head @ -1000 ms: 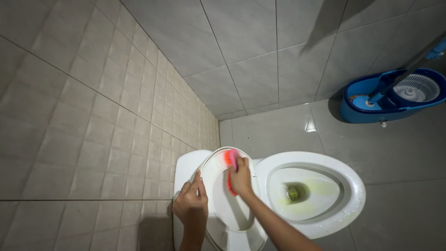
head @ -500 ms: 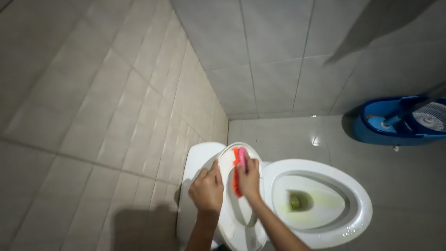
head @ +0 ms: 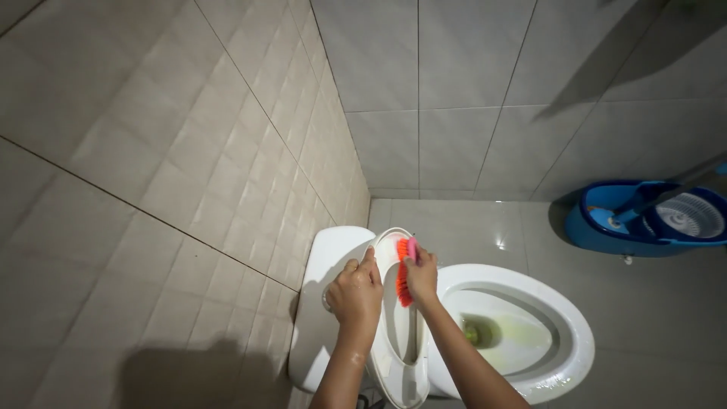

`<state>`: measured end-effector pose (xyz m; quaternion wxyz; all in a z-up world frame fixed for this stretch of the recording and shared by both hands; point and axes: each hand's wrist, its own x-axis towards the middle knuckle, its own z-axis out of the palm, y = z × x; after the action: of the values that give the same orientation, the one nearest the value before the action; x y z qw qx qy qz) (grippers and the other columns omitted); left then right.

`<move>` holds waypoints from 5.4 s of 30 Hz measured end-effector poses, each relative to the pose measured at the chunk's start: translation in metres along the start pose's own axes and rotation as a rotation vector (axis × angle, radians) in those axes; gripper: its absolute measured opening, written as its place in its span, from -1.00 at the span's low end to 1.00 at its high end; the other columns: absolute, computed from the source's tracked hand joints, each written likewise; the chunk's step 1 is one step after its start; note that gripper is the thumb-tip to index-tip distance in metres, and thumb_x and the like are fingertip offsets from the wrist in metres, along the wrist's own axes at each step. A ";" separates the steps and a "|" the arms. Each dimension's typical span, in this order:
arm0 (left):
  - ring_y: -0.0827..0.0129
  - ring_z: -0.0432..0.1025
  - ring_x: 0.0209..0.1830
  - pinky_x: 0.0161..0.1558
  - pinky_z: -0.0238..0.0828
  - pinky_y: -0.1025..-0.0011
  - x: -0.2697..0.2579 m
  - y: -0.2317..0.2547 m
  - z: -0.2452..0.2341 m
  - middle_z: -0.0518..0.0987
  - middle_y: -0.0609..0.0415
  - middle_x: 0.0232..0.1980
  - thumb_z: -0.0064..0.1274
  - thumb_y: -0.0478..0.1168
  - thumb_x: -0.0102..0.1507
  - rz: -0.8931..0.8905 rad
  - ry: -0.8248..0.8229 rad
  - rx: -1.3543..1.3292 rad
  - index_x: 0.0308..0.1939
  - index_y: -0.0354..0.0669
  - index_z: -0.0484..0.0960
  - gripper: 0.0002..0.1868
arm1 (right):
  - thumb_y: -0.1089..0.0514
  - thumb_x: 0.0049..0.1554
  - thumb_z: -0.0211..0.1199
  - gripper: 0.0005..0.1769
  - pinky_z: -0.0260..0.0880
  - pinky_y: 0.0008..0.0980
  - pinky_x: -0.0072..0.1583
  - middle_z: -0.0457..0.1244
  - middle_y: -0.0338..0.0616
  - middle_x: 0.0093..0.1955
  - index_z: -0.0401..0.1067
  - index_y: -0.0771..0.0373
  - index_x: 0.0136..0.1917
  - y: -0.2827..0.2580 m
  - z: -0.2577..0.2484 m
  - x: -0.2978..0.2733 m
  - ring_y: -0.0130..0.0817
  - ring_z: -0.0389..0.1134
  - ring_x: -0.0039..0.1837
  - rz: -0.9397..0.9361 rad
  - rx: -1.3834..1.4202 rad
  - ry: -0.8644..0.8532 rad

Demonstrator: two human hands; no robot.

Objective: The person scrubs the toilet seat, lid, and bowl using a pink sponge. They lift the lid to clean underneath and continue scrubbing the exterior and interior surfaces.

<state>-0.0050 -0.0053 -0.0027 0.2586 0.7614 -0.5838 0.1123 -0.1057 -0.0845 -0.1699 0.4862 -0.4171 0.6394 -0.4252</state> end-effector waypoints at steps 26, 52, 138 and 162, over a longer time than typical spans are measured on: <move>0.04 0.54 -0.45 -0.41 0.46 0.11 0.002 0.001 -0.006 0.64 0.07 -0.37 0.13 -0.06 0.23 -0.133 -0.085 -0.127 -0.11 0.19 0.82 -0.78 | 0.15 0.20 0.17 -0.39 0.24 -0.18 0.32 0.12 0.13 0.26 0.24 0.32 0.50 -0.048 -0.026 -0.175 0.03 0.22 0.33 -0.431 -0.086 -0.048; 0.13 0.47 -0.59 -0.52 0.38 0.16 0.006 0.002 -0.003 0.53 0.12 -0.53 0.22 -0.11 0.15 -0.126 -0.084 -0.098 -0.09 0.24 0.82 -0.74 | 0.23 0.17 0.10 -0.44 0.48 -0.09 0.20 0.15 0.01 0.28 0.28 0.32 0.45 0.091 0.018 0.102 -0.07 0.38 0.20 0.211 0.329 0.014; 0.15 0.48 -0.56 -0.47 0.42 0.25 0.013 0.008 -0.015 0.62 0.09 -0.42 0.21 -0.11 0.20 -0.083 -0.016 -0.173 -0.05 0.13 0.81 -0.76 | 0.03 0.29 -0.01 -0.39 0.29 -0.10 0.30 0.07 0.21 0.23 0.12 0.14 0.58 0.314 -0.031 0.032 0.11 0.25 0.16 -0.032 -0.492 -0.237; 0.07 0.54 -0.47 -0.42 0.45 0.10 0.004 0.006 -0.008 0.62 0.05 -0.41 0.12 -0.07 0.27 -0.090 -0.075 -0.082 -0.04 0.22 0.80 -0.77 | 0.04 0.30 -0.02 -0.33 0.16 -0.21 0.35 0.03 0.06 0.26 0.04 0.13 0.65 0.098 -0.031 -0.175 -0.14 0.13 0.28 -0.226 0.005 -0.014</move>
<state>-0.0087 -0.0056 0.0078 0.2724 0.7792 -0.5625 0.0481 -0.1167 0.1139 -0.2107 0.4408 -0.4882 0.5838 -0.4760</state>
